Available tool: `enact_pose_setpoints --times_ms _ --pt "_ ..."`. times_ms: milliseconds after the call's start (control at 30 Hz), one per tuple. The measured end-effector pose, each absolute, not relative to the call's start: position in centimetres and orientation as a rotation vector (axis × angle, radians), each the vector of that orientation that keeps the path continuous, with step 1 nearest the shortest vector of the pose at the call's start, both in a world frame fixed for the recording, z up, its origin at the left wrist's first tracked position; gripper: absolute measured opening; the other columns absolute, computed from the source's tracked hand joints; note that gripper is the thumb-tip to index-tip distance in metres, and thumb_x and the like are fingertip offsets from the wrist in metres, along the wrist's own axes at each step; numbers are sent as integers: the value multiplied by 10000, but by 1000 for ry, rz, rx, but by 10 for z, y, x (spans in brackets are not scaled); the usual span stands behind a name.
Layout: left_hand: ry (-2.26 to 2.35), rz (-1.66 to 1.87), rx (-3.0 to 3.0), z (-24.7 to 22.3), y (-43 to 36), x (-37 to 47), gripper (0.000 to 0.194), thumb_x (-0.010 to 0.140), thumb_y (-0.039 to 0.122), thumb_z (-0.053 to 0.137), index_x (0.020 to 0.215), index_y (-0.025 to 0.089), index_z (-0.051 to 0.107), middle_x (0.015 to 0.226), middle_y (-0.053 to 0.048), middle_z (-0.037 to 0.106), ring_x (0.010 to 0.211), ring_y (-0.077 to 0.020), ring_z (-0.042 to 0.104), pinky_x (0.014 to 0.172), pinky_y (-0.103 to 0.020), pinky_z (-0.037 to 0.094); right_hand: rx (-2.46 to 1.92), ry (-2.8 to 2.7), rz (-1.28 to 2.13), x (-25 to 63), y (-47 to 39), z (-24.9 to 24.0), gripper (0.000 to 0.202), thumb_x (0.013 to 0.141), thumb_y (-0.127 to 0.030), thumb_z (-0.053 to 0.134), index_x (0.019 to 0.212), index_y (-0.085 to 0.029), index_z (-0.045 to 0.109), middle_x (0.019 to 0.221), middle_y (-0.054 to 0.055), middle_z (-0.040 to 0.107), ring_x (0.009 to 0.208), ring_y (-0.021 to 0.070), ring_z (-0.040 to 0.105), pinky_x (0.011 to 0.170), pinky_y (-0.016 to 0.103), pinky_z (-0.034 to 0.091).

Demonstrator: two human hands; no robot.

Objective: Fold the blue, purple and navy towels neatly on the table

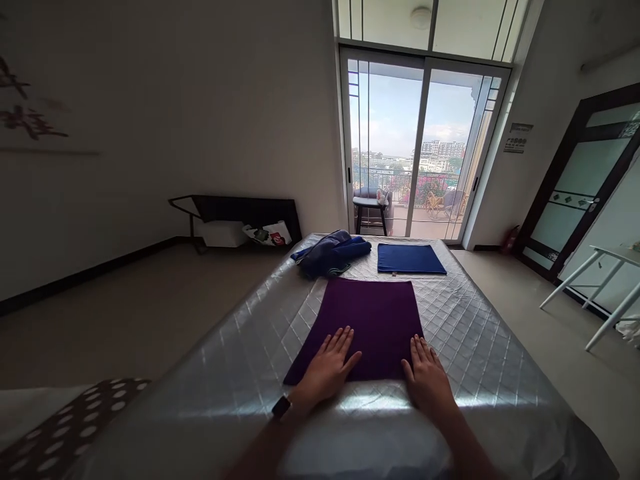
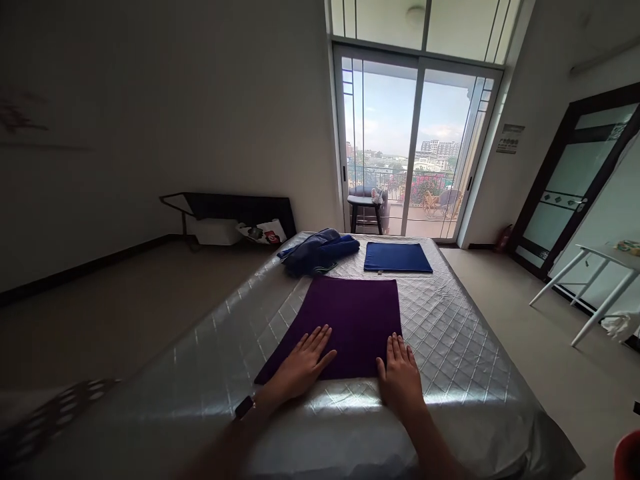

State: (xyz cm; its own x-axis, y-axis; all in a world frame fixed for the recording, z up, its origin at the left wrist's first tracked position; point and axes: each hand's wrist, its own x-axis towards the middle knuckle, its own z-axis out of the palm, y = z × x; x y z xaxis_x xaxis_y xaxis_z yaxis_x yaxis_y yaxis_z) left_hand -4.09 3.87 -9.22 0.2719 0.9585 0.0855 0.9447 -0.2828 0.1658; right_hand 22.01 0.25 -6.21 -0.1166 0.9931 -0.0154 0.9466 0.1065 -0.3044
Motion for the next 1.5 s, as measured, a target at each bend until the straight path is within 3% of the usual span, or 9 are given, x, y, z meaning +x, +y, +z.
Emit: enact_pose_setpoints --times_ms 267,667,900,1067,1500 --pt "1964 440 2302 -116 10 -134 799 945 673 328 1532 132 375 1592 -141 364 1473 -284 348 1186 -457 341 -1948 -2170 289 224 5 -71 650 1016 -460 279 1567 -117 309 1629 70 271 1519 222 232 1241 384 171" --pt "1971 604 2174 -120 6 -125 897 879 720 406 1492 65 421 1575 -186 394 1473 -332 337 1188 -485 343 -2032 -2140 196 220 16 -49 605 1027 -414 280 1550 -118 355 1620 84 309 1519 220 234 1237 393 179" --pt "1943 723 2254 -124 7 -129 832 874 706 459 1445 102 496 1523 -175 478 1435 -329 407 1180 -482 363 -2012 -2165 263 221 30 -62 650 1025 -423 252 1561 -57 294 1636 104 246 1530 225 187 1242 396 178" --pt "1951 752 2218 -122 7 -134 803 850 701 496 1423 140 530 1496 -152 521 1411 -330 444 1159 -490 395 -1987 -2156 264 224 27 -73 655 1025 -455 249 1568 -92 294 1636 89 247 1529 220 191 1241 389 169" --pt "2000 826 2177 -96 0 -141 685 788 736 550 1178 200 723 1316 -106 682 1291 -336 576 1127 -516 433 -2004 -2137 371 213 20 -50 643 1022 -395 271 1562 -46 273 1634 115 233 1534 215 169 1242 386 159"
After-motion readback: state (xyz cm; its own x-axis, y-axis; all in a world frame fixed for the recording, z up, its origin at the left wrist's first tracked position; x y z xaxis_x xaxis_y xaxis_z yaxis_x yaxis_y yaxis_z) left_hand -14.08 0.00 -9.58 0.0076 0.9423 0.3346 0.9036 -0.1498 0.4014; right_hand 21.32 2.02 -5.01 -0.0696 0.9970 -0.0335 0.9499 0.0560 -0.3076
